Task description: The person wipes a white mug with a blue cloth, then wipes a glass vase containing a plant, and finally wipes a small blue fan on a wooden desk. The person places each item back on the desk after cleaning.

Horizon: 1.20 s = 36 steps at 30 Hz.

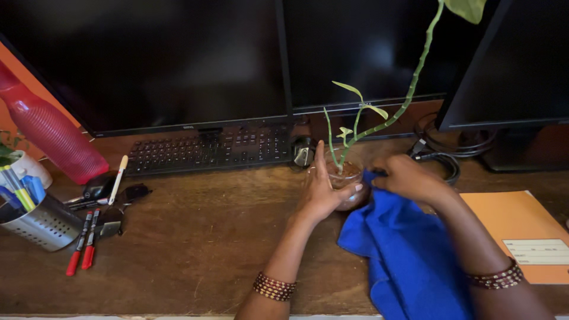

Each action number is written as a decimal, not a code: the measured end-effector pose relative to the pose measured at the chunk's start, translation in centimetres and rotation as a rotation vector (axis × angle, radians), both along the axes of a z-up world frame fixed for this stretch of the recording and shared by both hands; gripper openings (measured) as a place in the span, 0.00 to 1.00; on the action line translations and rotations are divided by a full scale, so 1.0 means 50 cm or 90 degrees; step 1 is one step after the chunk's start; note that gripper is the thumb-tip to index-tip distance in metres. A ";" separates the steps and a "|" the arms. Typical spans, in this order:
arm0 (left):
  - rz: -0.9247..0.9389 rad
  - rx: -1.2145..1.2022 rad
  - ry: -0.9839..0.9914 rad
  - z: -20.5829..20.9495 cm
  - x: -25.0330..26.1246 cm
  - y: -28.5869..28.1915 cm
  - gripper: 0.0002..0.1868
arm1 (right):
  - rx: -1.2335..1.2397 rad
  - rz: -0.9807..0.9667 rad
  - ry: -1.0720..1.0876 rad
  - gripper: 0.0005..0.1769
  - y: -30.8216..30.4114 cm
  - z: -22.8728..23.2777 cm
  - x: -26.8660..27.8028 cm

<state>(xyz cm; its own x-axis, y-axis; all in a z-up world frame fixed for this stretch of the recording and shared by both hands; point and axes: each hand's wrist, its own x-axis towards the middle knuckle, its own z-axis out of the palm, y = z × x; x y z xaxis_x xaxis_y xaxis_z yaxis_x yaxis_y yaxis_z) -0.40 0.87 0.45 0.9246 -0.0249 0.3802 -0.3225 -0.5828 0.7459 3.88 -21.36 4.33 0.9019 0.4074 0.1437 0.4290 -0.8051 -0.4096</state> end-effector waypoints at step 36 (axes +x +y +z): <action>-0.016 0.008 0.085 0.007 -0.004 -0.004 0.71 | 0.006 0.081 -0.124 0.19 0.015 -0.005 -0.015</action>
